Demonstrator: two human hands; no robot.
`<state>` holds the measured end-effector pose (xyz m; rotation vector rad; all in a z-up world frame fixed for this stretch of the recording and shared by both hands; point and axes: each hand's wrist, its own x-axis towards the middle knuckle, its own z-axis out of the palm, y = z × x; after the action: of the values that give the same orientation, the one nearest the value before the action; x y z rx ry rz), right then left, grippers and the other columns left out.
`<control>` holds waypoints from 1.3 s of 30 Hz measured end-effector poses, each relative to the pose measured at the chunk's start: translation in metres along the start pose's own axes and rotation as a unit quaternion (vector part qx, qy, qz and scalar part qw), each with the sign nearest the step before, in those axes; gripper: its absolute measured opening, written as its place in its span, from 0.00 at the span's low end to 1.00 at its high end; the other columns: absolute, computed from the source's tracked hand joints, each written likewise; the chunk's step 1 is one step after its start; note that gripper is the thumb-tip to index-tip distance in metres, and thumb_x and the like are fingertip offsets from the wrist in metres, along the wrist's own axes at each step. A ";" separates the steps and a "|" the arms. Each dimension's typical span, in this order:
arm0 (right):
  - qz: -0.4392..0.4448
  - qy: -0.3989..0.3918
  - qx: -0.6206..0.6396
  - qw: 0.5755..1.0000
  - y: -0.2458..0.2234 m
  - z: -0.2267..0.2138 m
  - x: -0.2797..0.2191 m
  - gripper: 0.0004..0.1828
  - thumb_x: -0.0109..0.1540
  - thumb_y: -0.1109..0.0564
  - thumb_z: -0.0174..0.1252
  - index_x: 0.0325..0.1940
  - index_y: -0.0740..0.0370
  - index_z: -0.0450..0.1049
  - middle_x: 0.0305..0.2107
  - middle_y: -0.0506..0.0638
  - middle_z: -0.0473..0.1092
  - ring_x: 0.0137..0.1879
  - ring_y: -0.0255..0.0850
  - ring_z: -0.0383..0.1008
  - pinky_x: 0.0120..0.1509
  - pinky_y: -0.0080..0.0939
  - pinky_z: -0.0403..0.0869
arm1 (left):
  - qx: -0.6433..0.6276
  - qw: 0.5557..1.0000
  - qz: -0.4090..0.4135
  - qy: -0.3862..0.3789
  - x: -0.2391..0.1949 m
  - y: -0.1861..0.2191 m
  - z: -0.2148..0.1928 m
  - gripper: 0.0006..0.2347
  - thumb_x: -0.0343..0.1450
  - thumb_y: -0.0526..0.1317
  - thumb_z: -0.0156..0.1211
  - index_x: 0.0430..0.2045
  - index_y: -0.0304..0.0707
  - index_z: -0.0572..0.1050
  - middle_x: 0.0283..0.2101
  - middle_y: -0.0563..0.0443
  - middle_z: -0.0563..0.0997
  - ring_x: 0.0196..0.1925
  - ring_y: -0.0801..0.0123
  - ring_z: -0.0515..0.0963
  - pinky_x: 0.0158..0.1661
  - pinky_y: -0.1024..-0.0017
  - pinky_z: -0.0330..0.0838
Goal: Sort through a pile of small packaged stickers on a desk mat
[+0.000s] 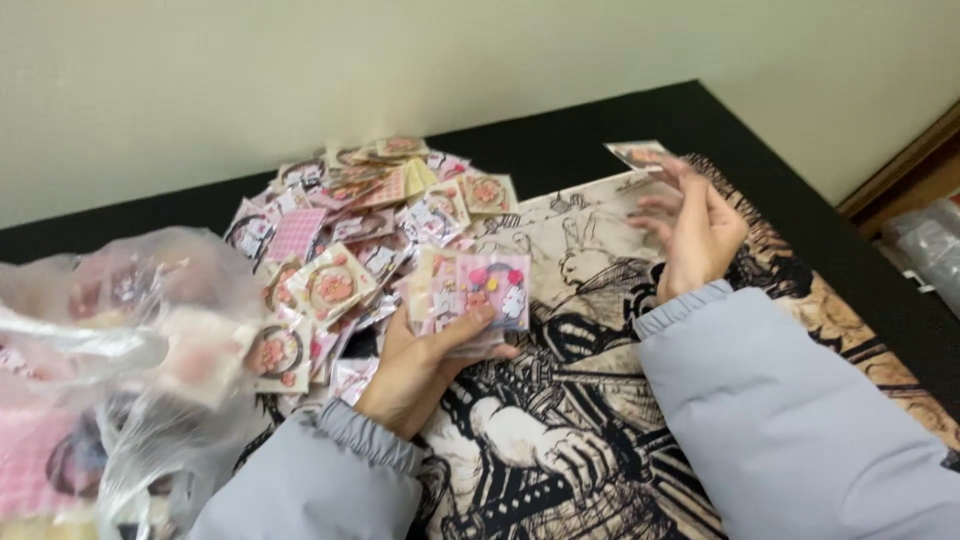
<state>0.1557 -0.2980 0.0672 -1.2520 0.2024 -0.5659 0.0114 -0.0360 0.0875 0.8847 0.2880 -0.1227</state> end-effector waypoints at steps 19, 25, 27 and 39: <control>-0.259 -0.255 -0.248 0.898 -0.010 0.006 -0.040 0.33 0.87 0.57 0.60 0.24 0.60 0.73 0.19 0.46 0.68 0.27 0.33 0.65 0.38 0.36 0.64 | -0.048 0.999 0.015 -0.023 0.011 -0.011 -0.013 0.23 0.63 0.22 0.76 0.54 0.15 0.77 0.52 0.26 0.89 0.41 0.42 0.88 0.39 0.45 0.93; -0.070 -0.398 -0.053 0.913 -0.009 0.023 -0.084 0.24 0.79 0.62 0.58 0.27 0.71 0.76 0.26 0.63 0.76 0.25 0.47 0.80 0.23 0.49 0.86 | -0.068 0.995 0.064 -0.027 0.003 -0.005 -0.007 0.27 0.63 0.25 0.82 0.57 0.21 0.77 0.46 0.27 0.88 0.41 0.39 0.92 0.38 0.43 0.93; -0.032 -0.394 -0.013 0.919 -0.006 0.022 -0.086 0.25 0.80 0.59 0.56 0.29 0.74 0.76 0.27 0.66 0.76 0.27 0.47 0.80 0.23 0.50 0.87 | -0.061 0.997 0.054 -0.014 -0.001 -0.003 -0.007 0.26 0.63 0.26 0.83 0.55 0.21 0.77 0.45 0.28 0.89 0.40 0.40 0.92 0.37 0.44 0.94; -0.023 -0.407 -0.027 0.913 0.007 0.015 -0.079 0.21 0.77 0.60 0.57 0.36 0.81 0.83 0.23 0.71 0.77 0.26 0.54 0.81 0.22 0.54 0.87 | -0.084 0.995 0.027 -0.035 0.002 -0.006 -0.007 0.34 0.68 0.35 0.82 0.69 0.20 0.70 0.62 0.22 0.81 0.60 0.27 0.86 0.51 0.31 0.87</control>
<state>0.0972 -0.2439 0.0532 -1.4497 -0.5167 -0.0408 0.0109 -0.0343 0.0782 0.7189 0.2065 -0.0778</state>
